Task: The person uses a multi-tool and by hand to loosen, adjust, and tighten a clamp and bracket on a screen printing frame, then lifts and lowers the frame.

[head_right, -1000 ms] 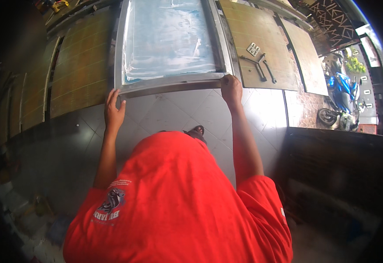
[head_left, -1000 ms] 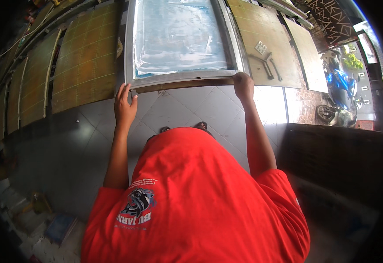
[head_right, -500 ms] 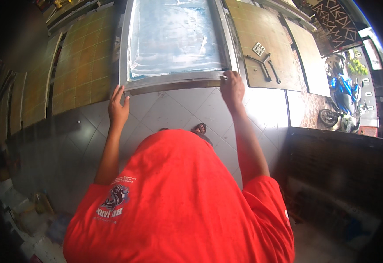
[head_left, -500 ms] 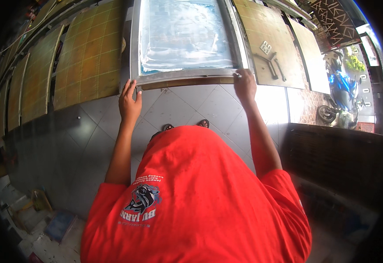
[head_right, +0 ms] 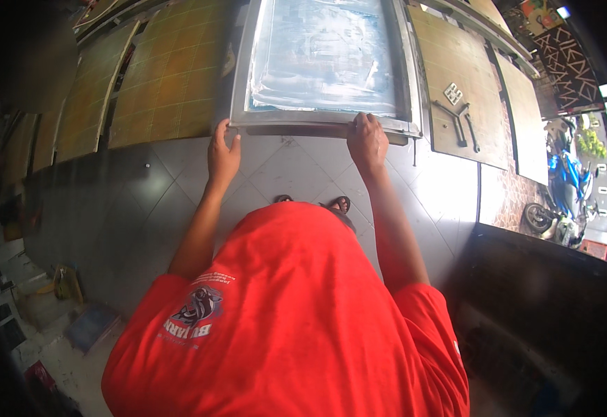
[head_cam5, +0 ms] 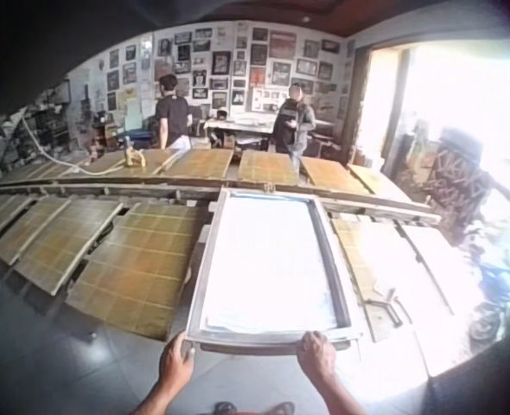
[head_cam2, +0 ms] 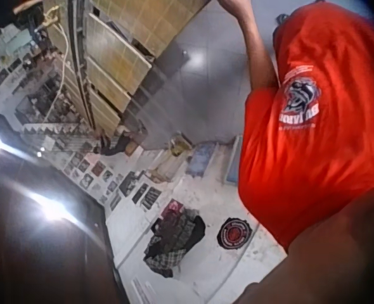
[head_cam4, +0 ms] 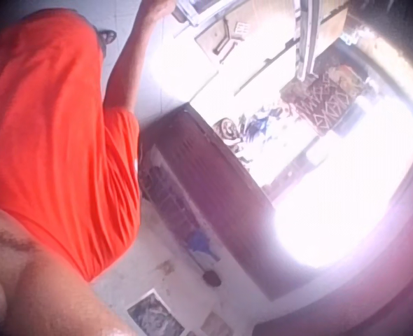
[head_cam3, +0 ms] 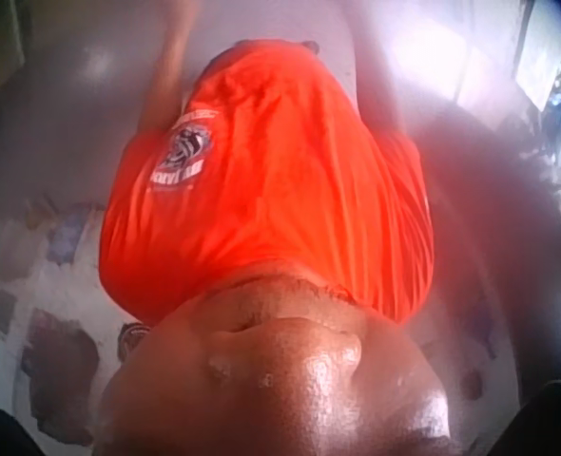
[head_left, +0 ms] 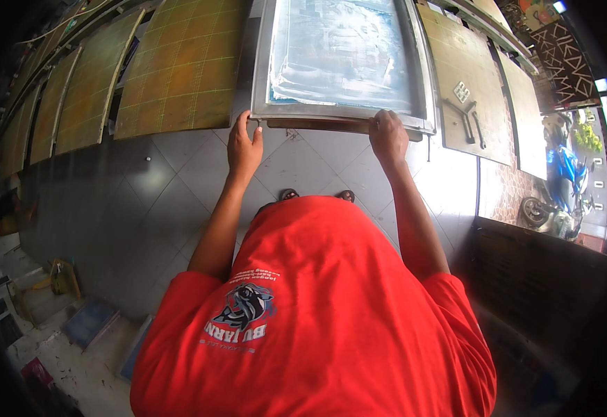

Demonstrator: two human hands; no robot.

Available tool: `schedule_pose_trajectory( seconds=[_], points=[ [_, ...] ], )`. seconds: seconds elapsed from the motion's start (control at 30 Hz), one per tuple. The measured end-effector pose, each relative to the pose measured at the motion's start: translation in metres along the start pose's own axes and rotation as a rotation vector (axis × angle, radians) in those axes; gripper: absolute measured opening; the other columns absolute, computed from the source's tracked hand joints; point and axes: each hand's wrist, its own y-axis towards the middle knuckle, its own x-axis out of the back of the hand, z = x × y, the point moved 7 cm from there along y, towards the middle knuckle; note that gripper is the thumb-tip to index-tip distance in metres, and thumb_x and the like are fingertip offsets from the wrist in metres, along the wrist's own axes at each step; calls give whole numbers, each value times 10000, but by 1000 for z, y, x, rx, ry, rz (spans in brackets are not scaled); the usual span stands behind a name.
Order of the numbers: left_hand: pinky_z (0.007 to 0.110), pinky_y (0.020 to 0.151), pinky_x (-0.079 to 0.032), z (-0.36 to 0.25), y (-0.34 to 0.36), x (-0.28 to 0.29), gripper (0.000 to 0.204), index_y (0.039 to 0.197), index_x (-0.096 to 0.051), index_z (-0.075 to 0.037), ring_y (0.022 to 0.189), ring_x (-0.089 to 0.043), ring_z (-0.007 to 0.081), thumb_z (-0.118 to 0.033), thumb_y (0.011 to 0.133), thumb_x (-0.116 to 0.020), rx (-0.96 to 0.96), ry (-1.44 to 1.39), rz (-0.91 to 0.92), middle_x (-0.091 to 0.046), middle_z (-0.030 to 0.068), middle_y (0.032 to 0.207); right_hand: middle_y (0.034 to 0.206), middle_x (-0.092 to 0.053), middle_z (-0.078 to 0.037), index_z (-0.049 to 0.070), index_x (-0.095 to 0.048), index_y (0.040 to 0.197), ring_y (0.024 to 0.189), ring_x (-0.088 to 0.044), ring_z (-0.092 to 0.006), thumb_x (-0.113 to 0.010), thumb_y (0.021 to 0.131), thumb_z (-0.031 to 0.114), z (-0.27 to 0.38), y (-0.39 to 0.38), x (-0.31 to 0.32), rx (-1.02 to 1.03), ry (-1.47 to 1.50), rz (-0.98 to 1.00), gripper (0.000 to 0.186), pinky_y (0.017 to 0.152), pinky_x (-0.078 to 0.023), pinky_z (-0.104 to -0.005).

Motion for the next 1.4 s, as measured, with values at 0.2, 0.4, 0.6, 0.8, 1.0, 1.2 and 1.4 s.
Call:
schedule_pose_trajectory(
  seconds=[0.2, 0.4, 0.6, 0.8, 1.0, 1.2, 1.4],
  points=[
    [297, 634, -471, 39, -14, -23, 264, 986, -500, -6, 694, -575, 164, -174, 835, -638, 184, -299, 75, -605, 93, 825, 861, -610, -130, 52, -602, 864, 745, -596, -299, -658, 777, 213, -31, -15, 20, -111, 266, -77, 191, 668, -467, -393],
    [221, 509, -387, 32, -20, -34, 197, 769, -543, -22, 551, -473, 63, -173, 895, -534, 423, -503, 311, -531, 0, 629, 897, -636, -137, 43, -622, 895, 717, -619, -254, -617, 830, 253, -187, -38, 67, -436, 26, -104, 220, 656, -481, -347],
    [226, 470, -346, 28, -14, -34, 239, 693, -511, -38, 510, -435, 62, -166, 895, -508, 394, -497, 294, -478, -12, 567, 758, -649, -91, -15, -599, 991, 669, -607, -149, -501, 910, 211, -182, -50, 2, -473, 660, 98, 259, 602, -472, -282],
    [237, 450, -327, 26, -19, -27, 236, 692, -509, -39, 488, -405, 64, -164, 893, -513, 394, -435, 279, -460, -15, 553, 672, -579, -63, -17, -594, 976, 592, -518, -109, -460, 899, 157, -171, -59, 10, -503, 667, -28, 233, 538, -416, -257],
    [228, 455, -287, 24, -22, -25, 220, 719, -521, -39, 502, -359, 51, -159, 901, -494, 415, -443, 266, -401, -34, 562, 656, -556, -49, -5, -592, 937, 558, -481, -95, -462, 894, 135, -178, -63, -1, -598, 791, -37, 196, 503, -388, -236],
    [235, 461, -302, 23, -19, -22, 189, 772, -560, -16, 505, -372, 56, -146, 896, -502, 441, -363, 206, -424, -27, 572, 669, -558, -41, -4, -591, 951, 563, -484, -94, -464, 900, 139, -179, -71, -1, -582, 776, -24, 198, 509, -393, -228],
    [205, 485, -319, 35, -20, -26, 200, 828, -577, -18, 527, -399, 48, -187, 910, -508, 468, -406, 302, -451, -27, 594, 776, -645, -143, -12, -611, 973, 709, -627, -198, -531, 882, 222, -186, -67, 10, -595, 748, 9, 264, 654, -482, -318]
  ],
)
